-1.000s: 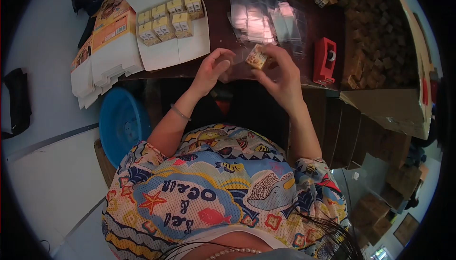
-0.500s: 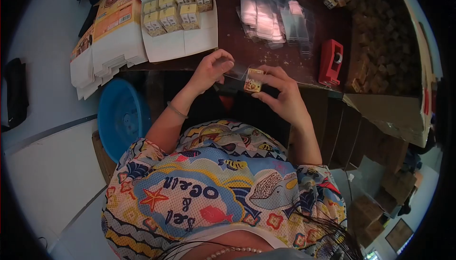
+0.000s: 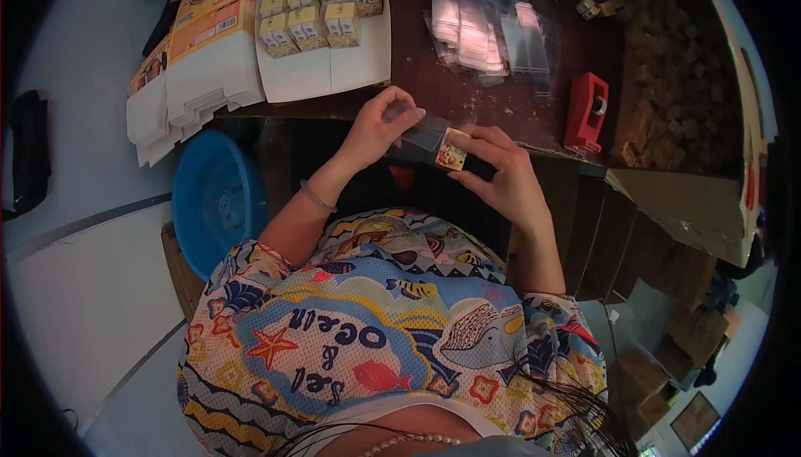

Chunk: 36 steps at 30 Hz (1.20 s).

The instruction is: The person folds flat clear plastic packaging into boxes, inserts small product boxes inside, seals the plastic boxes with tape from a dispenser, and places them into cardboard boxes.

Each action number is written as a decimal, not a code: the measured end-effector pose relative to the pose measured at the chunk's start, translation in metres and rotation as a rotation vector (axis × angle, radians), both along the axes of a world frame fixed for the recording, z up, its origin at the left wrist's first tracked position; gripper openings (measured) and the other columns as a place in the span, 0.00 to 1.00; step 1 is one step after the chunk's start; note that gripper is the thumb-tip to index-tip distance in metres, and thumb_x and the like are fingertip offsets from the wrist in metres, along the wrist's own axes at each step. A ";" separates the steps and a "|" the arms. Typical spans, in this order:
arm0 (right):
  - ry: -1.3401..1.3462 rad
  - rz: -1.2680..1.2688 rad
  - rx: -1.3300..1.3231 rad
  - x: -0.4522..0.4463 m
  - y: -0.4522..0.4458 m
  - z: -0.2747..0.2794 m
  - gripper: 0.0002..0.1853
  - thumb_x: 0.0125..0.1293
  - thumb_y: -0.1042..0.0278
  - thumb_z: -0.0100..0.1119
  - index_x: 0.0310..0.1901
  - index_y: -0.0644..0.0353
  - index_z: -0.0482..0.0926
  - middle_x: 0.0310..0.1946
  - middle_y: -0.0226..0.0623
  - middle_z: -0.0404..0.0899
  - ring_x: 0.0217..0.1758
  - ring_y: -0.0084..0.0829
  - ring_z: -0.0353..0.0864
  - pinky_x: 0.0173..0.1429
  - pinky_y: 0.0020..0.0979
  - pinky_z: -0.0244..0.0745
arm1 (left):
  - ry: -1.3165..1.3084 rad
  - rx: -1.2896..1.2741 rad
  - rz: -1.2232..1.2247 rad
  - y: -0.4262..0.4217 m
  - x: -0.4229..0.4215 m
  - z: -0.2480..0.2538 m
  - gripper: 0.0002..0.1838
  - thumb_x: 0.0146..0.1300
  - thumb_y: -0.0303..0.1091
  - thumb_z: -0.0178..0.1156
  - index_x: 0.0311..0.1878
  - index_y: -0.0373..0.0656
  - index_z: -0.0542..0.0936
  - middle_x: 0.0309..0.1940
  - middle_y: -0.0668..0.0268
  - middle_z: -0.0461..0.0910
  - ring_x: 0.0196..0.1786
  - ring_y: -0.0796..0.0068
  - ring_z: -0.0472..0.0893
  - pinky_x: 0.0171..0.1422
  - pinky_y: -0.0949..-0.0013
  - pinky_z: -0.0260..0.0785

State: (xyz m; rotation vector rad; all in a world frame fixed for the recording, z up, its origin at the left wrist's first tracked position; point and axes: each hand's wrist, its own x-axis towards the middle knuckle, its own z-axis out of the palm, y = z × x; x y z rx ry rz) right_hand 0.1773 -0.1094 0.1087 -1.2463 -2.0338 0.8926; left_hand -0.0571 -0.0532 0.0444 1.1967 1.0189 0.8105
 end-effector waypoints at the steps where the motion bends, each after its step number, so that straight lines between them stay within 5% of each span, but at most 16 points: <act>1: 0.000 -0.001 -0.009 0.001 0.000 0.001 0.29 0.48 0.75 0.75 0.55 0.56 0.81 0.52 0.43 0.80 0.53 0.44 0.80 0.58 0.38 0.76 | -0.015 -0.015 0.000 -0.001 0.001 0.000 0.11 0.68 0.38 0.63 0.43 0.43 0.74 0.31 0.72 0.75 0.29 0.86 0.73 0.29 0.79 0.68; 6: 0.053 -0.104 -0.018 0.006 0.002 0.004 0.27 0.50 0.75 0.74 0.55 0.57 0.81 0.53 0.44 0.80 0.54 0.39 0.80 0.60 0.35 0.75 | -0.036 -0.033 -0.014 -0.003 0.001 0.006 0.10 0.72 0.40 0.58 0.45 0.44 0.74 0.31 0.72 0.75 0.29 0.86 0.74 0.32 0.79 0.69; 15: 0.850 0.073 -0.389 0.037 -0.001 0.006 0.31 0.57 0.68 0.72 0.60 0.65 0.70 0.58 0.39 0.75 0.61 0.31 0.76 0.69 0.34 0.66 | -0.297 -0.209 0.110 0.003 0.000 0.002 0.11 0.74 0.44 0.54 0.44 0.46 0.74 0.34 0.72 0.75 0.32 0.84 0.75 0.31 0.77 0.69; 19: 0.405 0.058 -0.280 0.018 0.013 0.004 0.27 0.58 0.75 0.69 0.59 0.65 0.72 0.53 0.39 0.78 0.59 0.30 0.78 0.63 0.33 0.72 | -0.183 -0.124 -0.060 0.002 0.001 0.007 0.11 0.74 0.43 0.54 0.45 0.45 0.73 0.34 0.72 0.75 0.32 0.84 0.75 0.32 0.77 0.69; 25: 0.046 -0.038 0.108 -0.005 0.006 0.000 0.27 0.54 0.76 0.71 0.58 0.61 0.74 0.53 0.48 0.78 0.57 0.45 0.79 0.61 0.39 0.75 | -0.057 -0.023 -0.033 -0.002 0.002 0.006 0.10 0.73 0.40 0.55 0.45 0.44 0.73 0.32 0.71 0.75 0.29 0.84 0.73 0.33 0.78 0.68; 32: 0.170 -0.199 0.064 -0.017 -0.005 -0.003 0.24 0.53 0.76 0.72 0.53 0.61 0.77 0.53 0.48 0.78 0.56 0.46 0.80 0.58 0.37 0.77 | -0.095 -0.012 0.097 -0.007 0.009 0.001 0.09 0.72 0.38 0.58 0.44 0.43 0.74 0.30 0.70 0.74 0.32 0.84 0.73 0.34 0.78 0.68; 36: 0.140 -0.275 0.181 -0.023 -0.013 -0.023 0.16 0.55 0.81 0.69 0.46 0.63 0.81 0.52 0.46 0.79 0.51 0.41 0.83 0.53 0.34 0.79 | -0.080 0.072 0.074 -0.005 0.014 0.006 0.11 0.76 0.41 0.51 0.45 0.43 0.74 0.34 0.70 0.74 0.38 0.83 0.73 0.42 0.77 0.68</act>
